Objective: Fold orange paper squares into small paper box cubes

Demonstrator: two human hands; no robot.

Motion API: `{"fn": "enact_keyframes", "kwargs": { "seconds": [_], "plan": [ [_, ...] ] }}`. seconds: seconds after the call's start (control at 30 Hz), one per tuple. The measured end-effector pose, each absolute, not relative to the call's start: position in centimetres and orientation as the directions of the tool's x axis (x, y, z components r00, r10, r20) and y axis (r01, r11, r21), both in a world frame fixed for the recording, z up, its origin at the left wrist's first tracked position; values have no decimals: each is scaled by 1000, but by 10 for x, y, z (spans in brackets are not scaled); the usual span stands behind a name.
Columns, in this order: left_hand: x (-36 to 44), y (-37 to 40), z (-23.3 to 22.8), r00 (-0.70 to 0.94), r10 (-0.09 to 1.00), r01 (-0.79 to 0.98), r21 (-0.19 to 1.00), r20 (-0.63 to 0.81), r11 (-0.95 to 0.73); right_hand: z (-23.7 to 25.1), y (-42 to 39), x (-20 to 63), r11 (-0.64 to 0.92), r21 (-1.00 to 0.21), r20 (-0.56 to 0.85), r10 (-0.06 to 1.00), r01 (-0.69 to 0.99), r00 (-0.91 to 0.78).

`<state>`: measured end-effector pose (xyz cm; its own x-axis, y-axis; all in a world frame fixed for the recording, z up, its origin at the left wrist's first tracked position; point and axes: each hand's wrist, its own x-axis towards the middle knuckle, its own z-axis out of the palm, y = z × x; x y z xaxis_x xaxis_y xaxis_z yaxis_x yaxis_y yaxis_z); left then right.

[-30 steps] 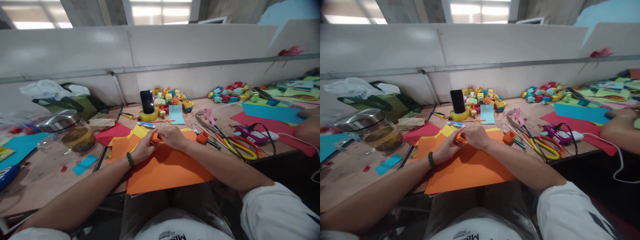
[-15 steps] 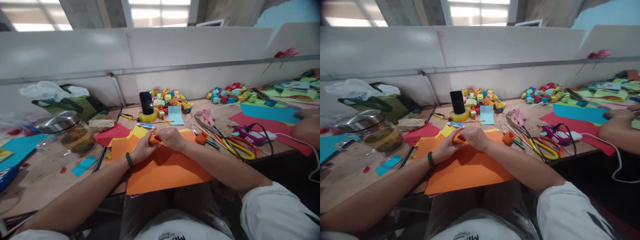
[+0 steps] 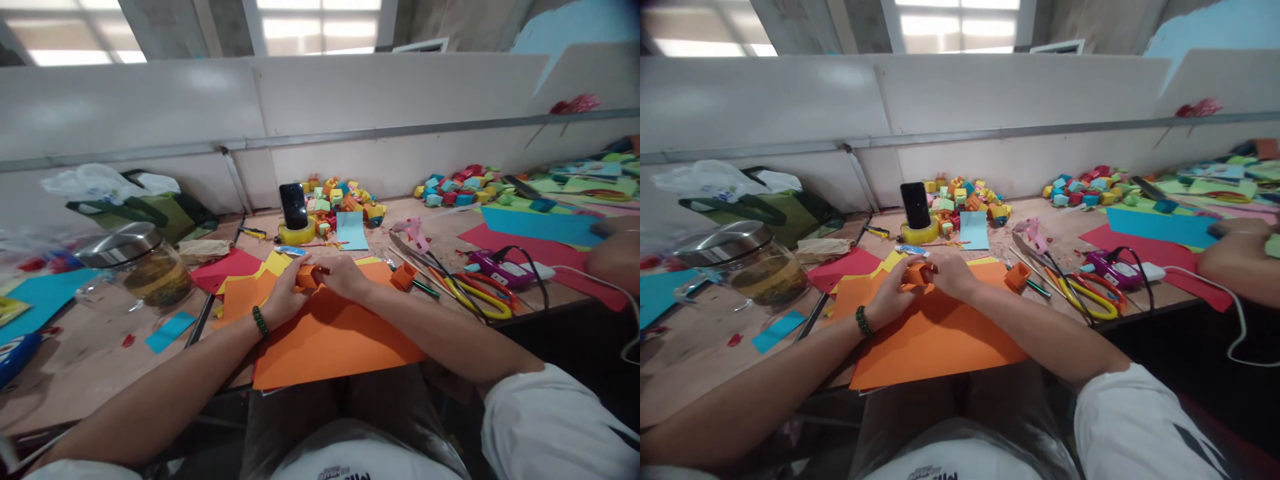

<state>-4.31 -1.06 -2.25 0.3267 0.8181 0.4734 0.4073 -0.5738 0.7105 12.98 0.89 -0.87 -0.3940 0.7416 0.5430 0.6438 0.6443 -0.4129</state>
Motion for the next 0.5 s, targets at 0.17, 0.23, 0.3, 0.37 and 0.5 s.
{"fn": "enact_keyframes", "kwargs": {
  "seconds": [0.17, 0.23, 0.3, 0.37, 0.5],
  "plan": [
    [-44, -9, -22, 346, 803, 386, 706, 486, -594, -12, 13, 129, 590, -633, 478, 807, 501, -347],
    [-45, -8, -18, 341, 831, 343, 765, 440, -546, -12, 13, 128, 564, -697, 423, 822, 443, -382],
    [-45, -9, -13, 351, 858, 288, 829, 374, -479, -11, 11, 128, 580, -687, 398, 805, 438, -441],
    [-45, -11, -7, 374, 877, 221, 889, 301, -400, -10, 9, 129, 615, -605, 410, 785, 506, -464],
    [-46, -14, 2, 408, 897, 158, 954, 171, -254, -4, 4, 132, 637, -418, 557, 743, 648, -371]
  ]
}}
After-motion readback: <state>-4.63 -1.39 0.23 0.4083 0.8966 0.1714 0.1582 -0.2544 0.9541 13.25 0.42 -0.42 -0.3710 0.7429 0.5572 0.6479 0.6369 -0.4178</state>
